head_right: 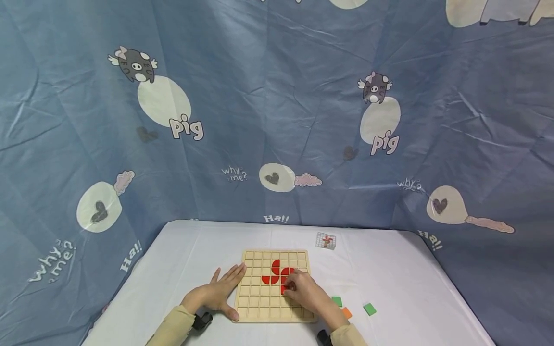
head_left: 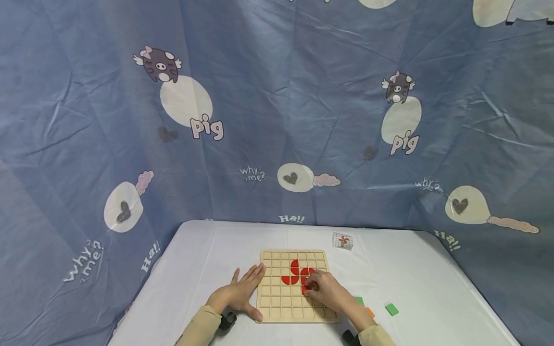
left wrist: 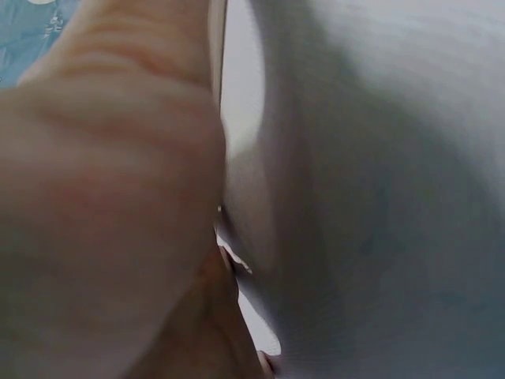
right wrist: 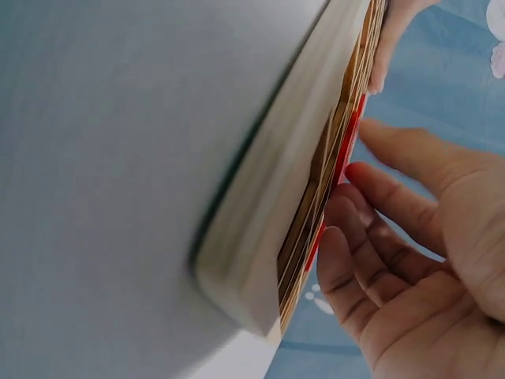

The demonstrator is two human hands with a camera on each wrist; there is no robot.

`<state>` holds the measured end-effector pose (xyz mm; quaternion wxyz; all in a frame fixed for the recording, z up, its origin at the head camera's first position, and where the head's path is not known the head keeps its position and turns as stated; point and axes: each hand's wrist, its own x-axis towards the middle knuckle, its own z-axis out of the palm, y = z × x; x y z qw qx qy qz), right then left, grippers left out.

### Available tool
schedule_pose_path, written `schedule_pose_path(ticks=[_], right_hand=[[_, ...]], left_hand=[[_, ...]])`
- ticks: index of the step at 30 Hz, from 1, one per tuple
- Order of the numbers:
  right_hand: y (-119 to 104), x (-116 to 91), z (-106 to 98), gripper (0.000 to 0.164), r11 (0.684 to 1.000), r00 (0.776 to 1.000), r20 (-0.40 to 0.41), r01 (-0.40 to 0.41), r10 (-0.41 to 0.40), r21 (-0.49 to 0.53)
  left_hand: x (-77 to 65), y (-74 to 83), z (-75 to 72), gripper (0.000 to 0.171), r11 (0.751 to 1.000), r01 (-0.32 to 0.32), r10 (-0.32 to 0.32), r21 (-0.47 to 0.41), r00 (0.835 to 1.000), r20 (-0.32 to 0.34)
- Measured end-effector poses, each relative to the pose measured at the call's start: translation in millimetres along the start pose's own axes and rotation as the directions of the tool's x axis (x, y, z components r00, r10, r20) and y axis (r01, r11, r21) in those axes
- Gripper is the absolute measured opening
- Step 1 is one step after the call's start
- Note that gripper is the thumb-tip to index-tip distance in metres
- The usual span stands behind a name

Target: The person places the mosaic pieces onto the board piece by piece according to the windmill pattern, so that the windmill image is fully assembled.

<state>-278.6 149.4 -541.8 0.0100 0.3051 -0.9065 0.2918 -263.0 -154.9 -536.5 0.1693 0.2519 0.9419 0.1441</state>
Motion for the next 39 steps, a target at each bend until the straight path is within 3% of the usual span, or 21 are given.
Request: schedule_pose_path(ticks=[20, 29, 35, 39], right_hand=[[-3, -6, -1, 0.012, 0.999, 0.999, -0.017, -0.032, 0.031, -0.015], [1, -20, -17, 0.012, 0.995, 0.995, -0.035, -0.089, 0.090, 0.033], [7, -34, -31, 0.010, 0.993, 0.987, -0.115, -0.115, 0.115, 0.008], [13, -47, -41, 0.013, 0.983, 0.972, -0.148, -0.184, 0.180, -0.016]], left_hand=[[0.1, -0.7, 3.2, 0.136, 1.000, -0.008, 0.008, -0.020, 1.000, -0.002], [0.3, -1.1, 2.8, 0.136, 1.000, -0.012, 0.012, -0.022, 1.000, -0.011], [0.3, 0.5, 1.5, 0.136, 1.000, -0.006, 0.006, -0.022, 1.000, -0.010], [-0.6, 3.3, -0.3, 0.135, 1.000, 0.000, -0.001, -0.017, 1.000, -0.007]])
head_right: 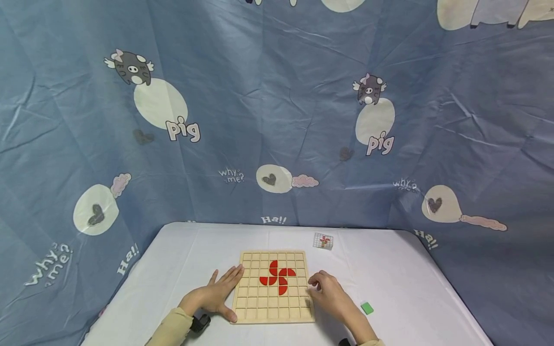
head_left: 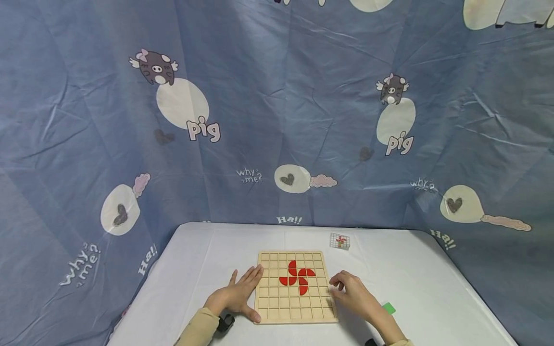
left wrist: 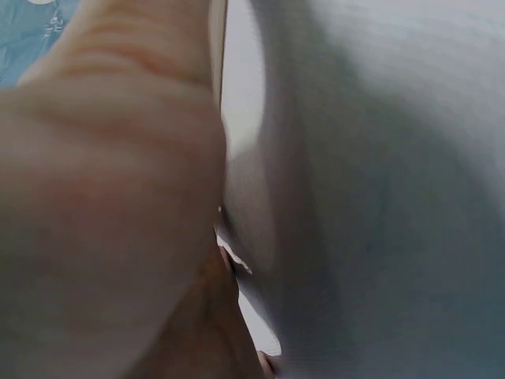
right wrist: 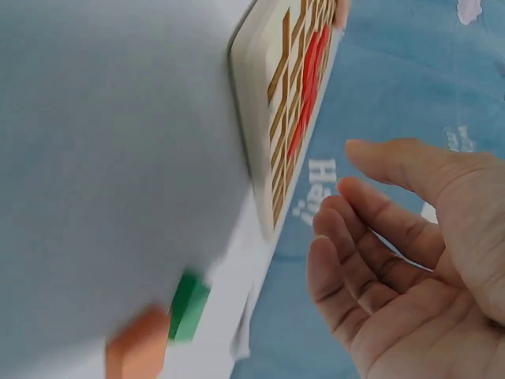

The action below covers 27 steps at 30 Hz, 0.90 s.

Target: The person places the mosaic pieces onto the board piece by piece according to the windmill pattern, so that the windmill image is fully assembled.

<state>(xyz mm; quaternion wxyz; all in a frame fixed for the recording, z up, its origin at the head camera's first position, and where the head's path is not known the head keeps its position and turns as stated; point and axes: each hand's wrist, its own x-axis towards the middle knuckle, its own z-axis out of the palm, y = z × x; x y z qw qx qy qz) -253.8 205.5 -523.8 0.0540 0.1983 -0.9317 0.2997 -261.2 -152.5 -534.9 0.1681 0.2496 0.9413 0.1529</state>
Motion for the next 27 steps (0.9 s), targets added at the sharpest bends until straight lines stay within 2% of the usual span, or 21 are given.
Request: schedule_pose_path(ticks=[5, 10, 18, 27], right_hand=[[12, -15, -18, 0.019, 0.992, 0.992, -0.003, -0.124, 0.124, 0.000], [24, -28, -35, 0.022, 0.973, 0.973, -0.021, -0.232, 0.232, -0.005], [41, -47, -57, 0.023, 0.960, 0.960, -0.082, -0.273, 0.268, -0.062], [62, -63, -68, 0.033, 0.932, 0.937, -0.063, -0.348, 0.344, -0.103]], left_hand=[[0.0, 0.4, -0.1, 0.135, 1.000, 0.010, -0.010, 0.008, 1.000, 0.004], [0.7, -3.2, 1.1, 0.136, 1.000, 0.008, -0.008, 0.010, 1.000, 0.002], [0.7, -5.1, 1.8, 0.135, 1.000, -0.012, 0.012, -0.008, 1.000, -0.009], [0.0, -2.8, 0.5, 0.135, 1.000, -0.015, 0.015, -0.005, 1.000, -0.010]])
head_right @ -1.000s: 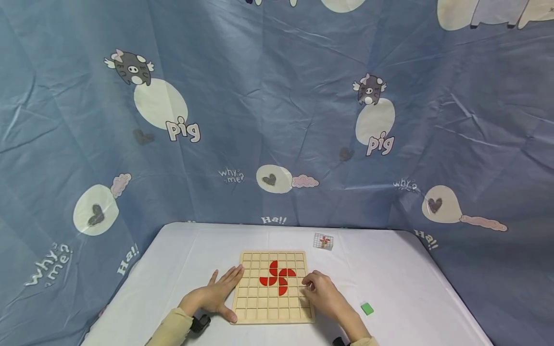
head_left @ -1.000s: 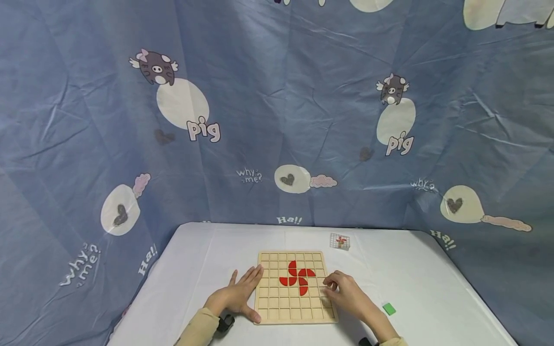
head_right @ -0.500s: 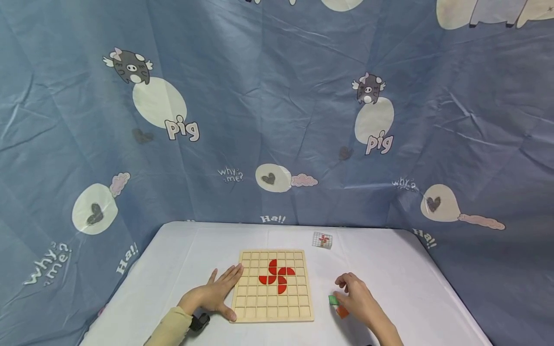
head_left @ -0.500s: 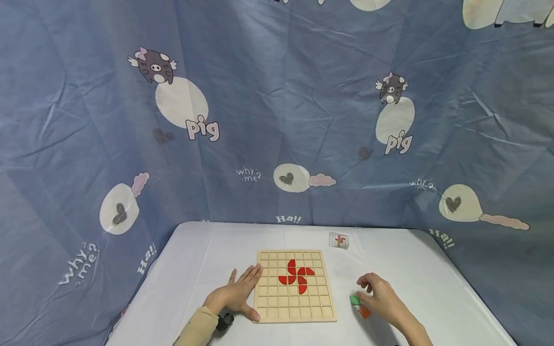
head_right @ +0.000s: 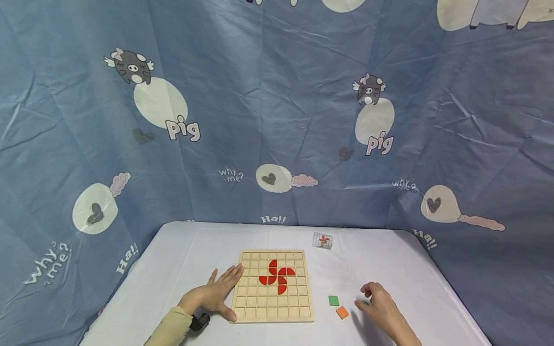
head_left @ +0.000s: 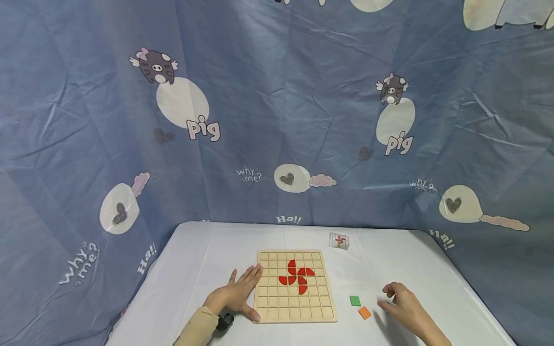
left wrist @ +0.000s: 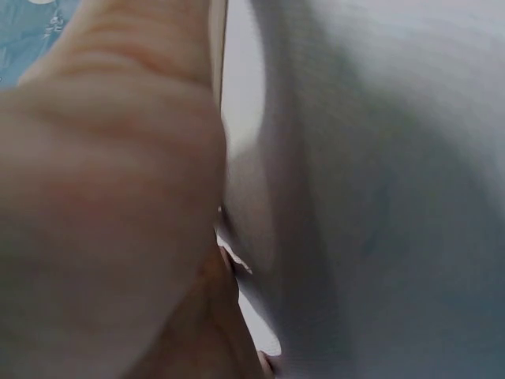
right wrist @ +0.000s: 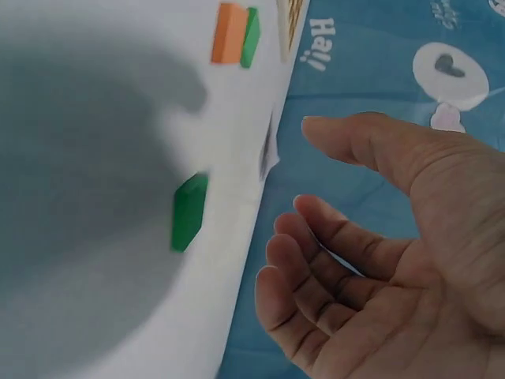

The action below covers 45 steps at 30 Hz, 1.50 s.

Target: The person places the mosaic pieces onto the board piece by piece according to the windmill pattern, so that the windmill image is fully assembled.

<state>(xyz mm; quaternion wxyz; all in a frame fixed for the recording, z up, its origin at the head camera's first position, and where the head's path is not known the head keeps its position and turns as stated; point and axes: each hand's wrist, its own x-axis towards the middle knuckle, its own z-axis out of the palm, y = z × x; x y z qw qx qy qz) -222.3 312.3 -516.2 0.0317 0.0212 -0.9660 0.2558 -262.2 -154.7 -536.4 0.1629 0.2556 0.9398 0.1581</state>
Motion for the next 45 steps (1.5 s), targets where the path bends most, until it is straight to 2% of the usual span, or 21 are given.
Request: schedule_pose_path(ticks=[8, 14, 19, 27, 37, 45], right_hand=[[13, 0, 2, 0.041, 0.998, 0.996, 0.059, -0.067, 0.066, 0.006], [19, 1, 11, 0.035, 0.990, 0.983, 0.117, -0.142, 0.143, -0.016], [19, 2, 15, 0.026, 0.990, 0.985, 0.099, -0.141, 0.141, -0.007], [21, 2, 15, 0.024, 0.984, 0.980, 0.097, -0.177, 0.175, 0.008], [16, 4, 14, 0.023, 0.990, 0.988, 0.062, -0.142, 0.143, -0.011], [-2, 11, 11, 0.022, 1.000, 1.000, -0.008, -0.005, 0.005, 0.022]], left_hand=[[-0.4, 0.0, 0.0, 0.134, 1.000, 0.007, -0.007, -0.002, 1.000, -0.003], [0.2, 1.9, -0.3, 0.134, 1.000, 0.013, -0.013, 0.000, 1.000, -0.001], [0.0, 2.0, -0.9, 0.134, 1.000, 0.014, -0.014, -0.006, 1.000, -0.001], [1.3, 0.4, 0.7, 0.134, 1.000, 0.009, -0.009, -0.008, 1.000, -0.001], [0.6, 1.4, 1.0, 0.135, 1.000, 0.019, -0.019, -0.012, 1.000, 0.005], [0.0, 2.0, 0.8, 0.135, 1.000, 0.025, -0.025, -0.003, 1.000, 0.004]])
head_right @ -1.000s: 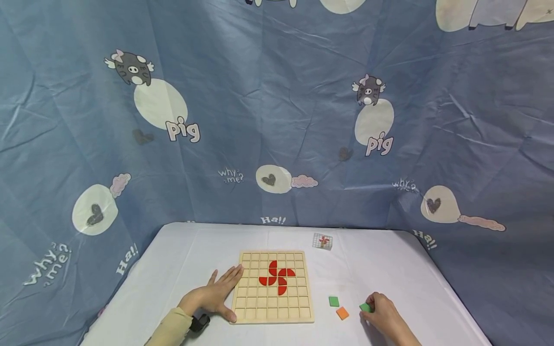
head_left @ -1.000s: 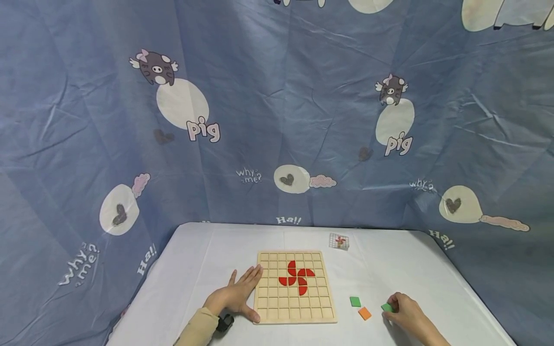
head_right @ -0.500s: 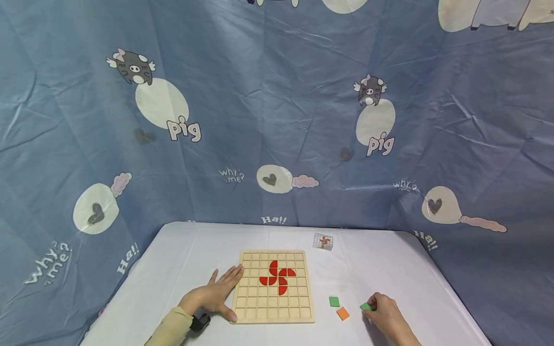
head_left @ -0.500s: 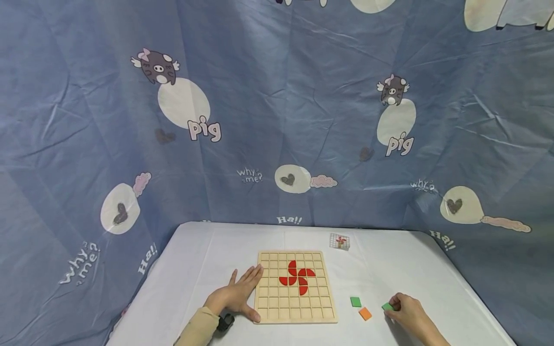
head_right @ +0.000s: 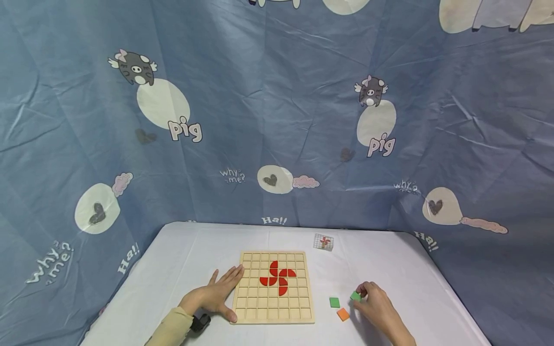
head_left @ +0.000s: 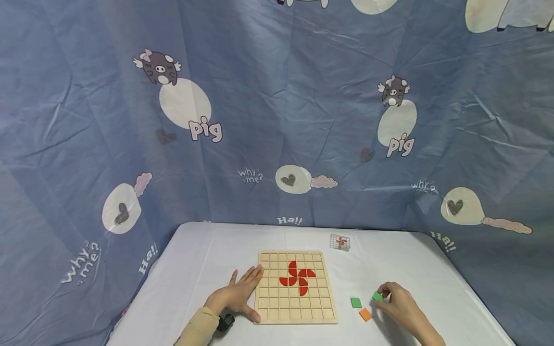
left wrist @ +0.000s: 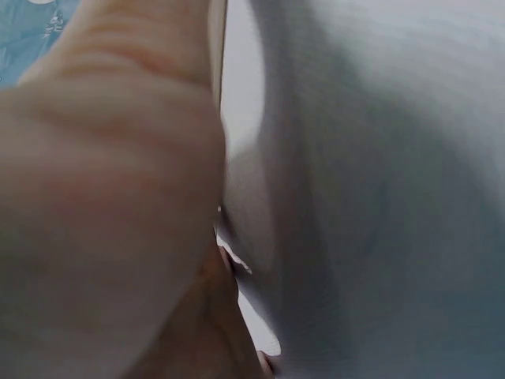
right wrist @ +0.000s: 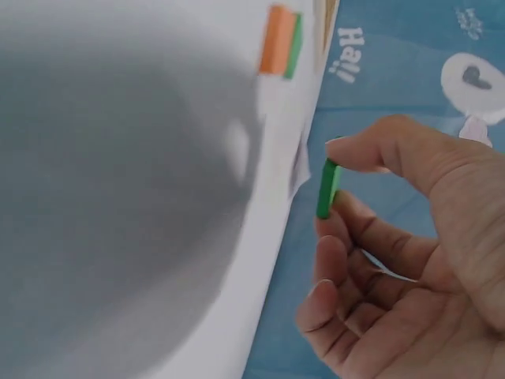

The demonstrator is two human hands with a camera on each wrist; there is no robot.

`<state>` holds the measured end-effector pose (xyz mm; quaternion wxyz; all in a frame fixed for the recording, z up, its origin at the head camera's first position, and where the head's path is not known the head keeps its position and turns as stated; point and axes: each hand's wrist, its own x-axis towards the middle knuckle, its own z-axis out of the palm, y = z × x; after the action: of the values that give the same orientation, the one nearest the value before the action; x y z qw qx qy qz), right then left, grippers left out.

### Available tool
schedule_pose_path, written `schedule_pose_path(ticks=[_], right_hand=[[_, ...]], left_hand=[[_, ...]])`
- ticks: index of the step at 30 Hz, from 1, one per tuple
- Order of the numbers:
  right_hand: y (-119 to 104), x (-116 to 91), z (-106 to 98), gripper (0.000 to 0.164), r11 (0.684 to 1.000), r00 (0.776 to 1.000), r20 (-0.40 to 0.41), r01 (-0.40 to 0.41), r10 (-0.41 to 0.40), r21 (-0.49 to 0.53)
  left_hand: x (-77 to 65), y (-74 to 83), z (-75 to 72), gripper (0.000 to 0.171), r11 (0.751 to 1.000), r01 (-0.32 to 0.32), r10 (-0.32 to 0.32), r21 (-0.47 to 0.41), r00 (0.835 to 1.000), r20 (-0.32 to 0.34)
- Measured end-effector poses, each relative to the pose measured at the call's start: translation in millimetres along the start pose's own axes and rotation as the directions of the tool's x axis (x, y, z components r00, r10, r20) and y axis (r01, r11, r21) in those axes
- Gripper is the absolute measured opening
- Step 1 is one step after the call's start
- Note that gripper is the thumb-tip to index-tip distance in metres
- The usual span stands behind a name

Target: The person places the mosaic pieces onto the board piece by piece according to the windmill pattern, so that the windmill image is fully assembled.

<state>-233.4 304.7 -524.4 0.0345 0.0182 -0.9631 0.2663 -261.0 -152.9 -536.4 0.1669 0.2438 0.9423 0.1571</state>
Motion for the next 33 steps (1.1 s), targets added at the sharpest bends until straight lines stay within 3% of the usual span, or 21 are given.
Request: schedule_pose_path(ticks=[11, 20, 33], right_hand=[[-57, 20, 18, 0.021, 0.985, 0.987, -0.017, 0.163, -0.162, 0.048], [-101, 34, 42, 0.021, 0.921, 0.922, 0.024, 0.384, -0.386, 0.069], [-138, 46, 74, 0.020, 0.884, 0.873, 0.140, 0.463, -0.468, 0.068]], left_hand=[[0.5, -2.2, 0.7, 0.135, 1.000, -0.001, 0.001, 0.002, 1.000, -0.001], [2.0, -3.4, 1.8, 0.135, 1.000, -0.008, 0.008, -0.001, 1.000, 0.001], [2.1, -4.5, 2.6, 0.135, 1.000, -0.005, 0.005, 0.007, 1.000, 0.000]])
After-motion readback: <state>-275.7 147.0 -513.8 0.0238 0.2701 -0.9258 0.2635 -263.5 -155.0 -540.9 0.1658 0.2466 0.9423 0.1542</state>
